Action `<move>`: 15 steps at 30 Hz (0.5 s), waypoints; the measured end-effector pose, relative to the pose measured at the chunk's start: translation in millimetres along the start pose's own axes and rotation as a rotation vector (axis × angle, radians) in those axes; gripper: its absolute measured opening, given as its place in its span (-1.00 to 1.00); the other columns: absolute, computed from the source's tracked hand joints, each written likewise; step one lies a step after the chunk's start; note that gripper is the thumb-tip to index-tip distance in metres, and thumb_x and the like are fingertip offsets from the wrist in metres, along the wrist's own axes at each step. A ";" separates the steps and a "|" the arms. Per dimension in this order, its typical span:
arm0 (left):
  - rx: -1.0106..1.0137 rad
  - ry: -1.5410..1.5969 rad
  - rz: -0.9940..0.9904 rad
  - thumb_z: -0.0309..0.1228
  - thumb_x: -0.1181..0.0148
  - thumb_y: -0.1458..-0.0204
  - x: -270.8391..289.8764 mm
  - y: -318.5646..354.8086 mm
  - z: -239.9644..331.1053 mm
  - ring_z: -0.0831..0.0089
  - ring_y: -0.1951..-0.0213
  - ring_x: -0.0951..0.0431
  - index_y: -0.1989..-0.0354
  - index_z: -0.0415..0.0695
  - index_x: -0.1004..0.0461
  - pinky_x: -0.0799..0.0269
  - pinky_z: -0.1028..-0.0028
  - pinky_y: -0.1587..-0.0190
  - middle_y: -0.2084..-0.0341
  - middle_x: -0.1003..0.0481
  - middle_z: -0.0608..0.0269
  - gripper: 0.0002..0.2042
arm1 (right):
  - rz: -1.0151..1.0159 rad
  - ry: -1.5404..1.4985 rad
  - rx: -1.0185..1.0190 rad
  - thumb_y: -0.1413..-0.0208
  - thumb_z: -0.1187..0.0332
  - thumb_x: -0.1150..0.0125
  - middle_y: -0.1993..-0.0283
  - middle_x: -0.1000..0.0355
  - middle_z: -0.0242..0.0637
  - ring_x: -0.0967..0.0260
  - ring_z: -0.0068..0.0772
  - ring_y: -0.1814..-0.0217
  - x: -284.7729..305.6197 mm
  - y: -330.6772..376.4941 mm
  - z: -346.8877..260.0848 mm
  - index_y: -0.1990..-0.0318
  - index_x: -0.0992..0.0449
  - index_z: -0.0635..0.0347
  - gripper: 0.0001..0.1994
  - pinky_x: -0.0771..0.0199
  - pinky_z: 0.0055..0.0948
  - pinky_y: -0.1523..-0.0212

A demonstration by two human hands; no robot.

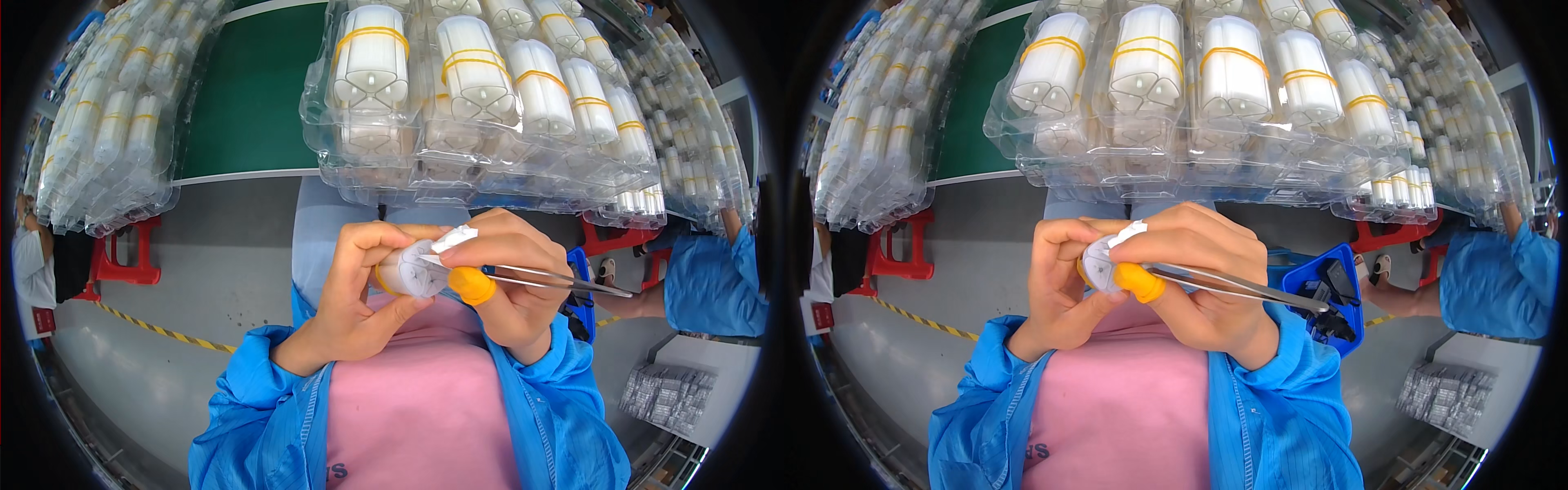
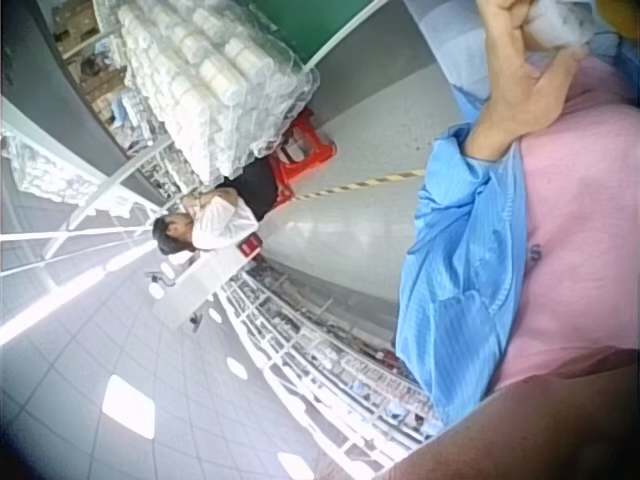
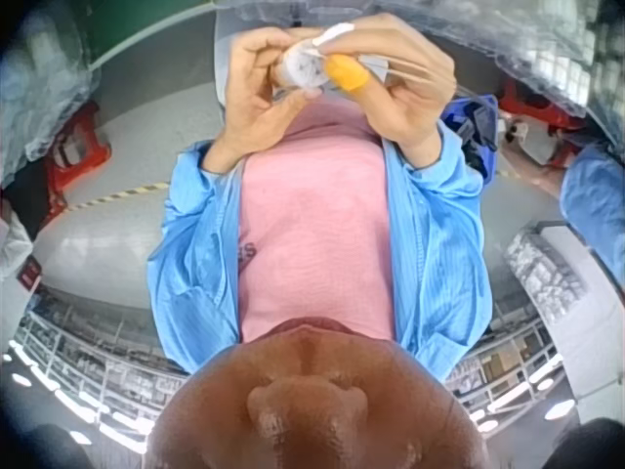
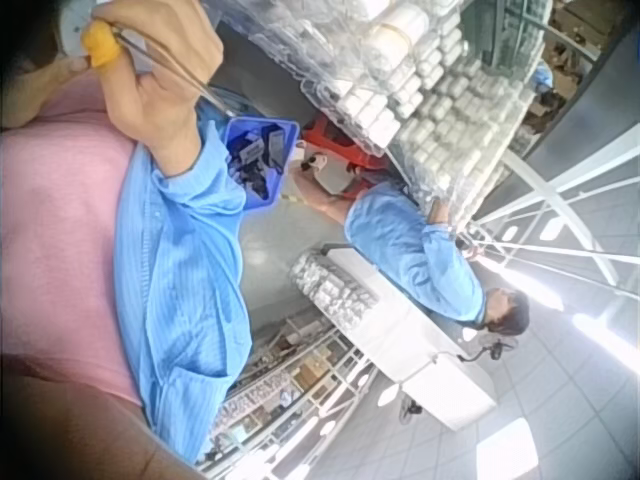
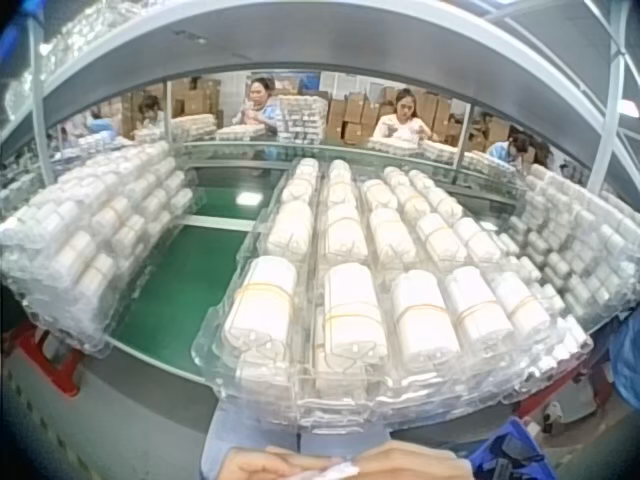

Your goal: Manually assemble and inspect cylindrical electronic components using tweezers on a factory production line.

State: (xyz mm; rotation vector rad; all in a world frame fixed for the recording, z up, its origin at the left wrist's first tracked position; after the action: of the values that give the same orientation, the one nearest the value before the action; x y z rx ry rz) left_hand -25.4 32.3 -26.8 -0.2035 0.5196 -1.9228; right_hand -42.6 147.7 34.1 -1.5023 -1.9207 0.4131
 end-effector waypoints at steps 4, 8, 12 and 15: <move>-0.002 -0.066 0.012 -0.69 -0.15 0.07 1.8 2.4 -5.1 0.28 0.02 -0.40 0.00 -0.18 -0.05 -0.34 0.36 -0.01 0.03 -0.34 -0.14 -0.51 | -0.029 0.031 0.007 0.27 0.53 -0.30 0.42 -0.50 -0.22 -0.42 -0.29 0.46 -4.6 -3.1 -1.5 0.38 -0.55 0.24 -0.81 -0.37 -0.49 0.45; -0.088 -0.251 0.023 -0.75 -0.16 0.15 4.5 0.8 0.9 0.31 0.16 -0.40 0.03 -0.19 -0.11 -0.31 0.37 0.07 -0.03 -0.35 -0.12 -0.50 | -0.108 0.121 0.037 0.26 0.55 -0.28 0.41 -0.49 -0.21 -0.40 -0.27 0.47 -10.1 -10.7 -12.9 0.38 -0.54 0.25 -0.81 -0.37 -0.49 0.46; -0.029 -0.278 0.061 -0.75 -0.17 0.16 11.1 0.7 -7.5 0.30 0.08 -0.43 0.07 -0.19 -0.15 -0.36 0.40 0.06 -0.03 -0.36 -0.12 -0.53 | -0.163 0.258 0.096 0.25 0.55 -0.29 0.39 -0.48 -0.19 -0.41 -0.25 0.45 -17.4 -10.6 -19.3 0.37 -0.54 0.26 -0.81 -0.39 -0.50 0.45; 0.038 -0.104 0.155 -0.75 -0.18 0.18 13.1 -0.5 -9.5 0.26 0.01 -0.43 0.09 -0.19 -0.16 -0.39 0.42 0.05 -0.03 -0.35 -0.12 -0.53 | -0.080 0.128 0.035 0.21 0.53 -0.29 0.38 -0.49 -0.19 -0.43 -0.26 0.42 -9.3 -2.6 -6.0 0.35 -0.54 0.28 -0.82 -0.42 -0.50 0.41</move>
State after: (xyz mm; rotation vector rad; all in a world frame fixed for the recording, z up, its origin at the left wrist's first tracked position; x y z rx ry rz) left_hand -34.7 23.0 -36.3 -0.2309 0.4175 -1.7595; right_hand -39.3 137.3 37.3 -1.3901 -1.8562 0.3059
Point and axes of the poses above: each hand's wrist, its own y-axis away from the middle knuckle, its own x-axis out of the back of the hand, z = x × y, the point moved 9 cm from there along -y, towards the middle knuckle
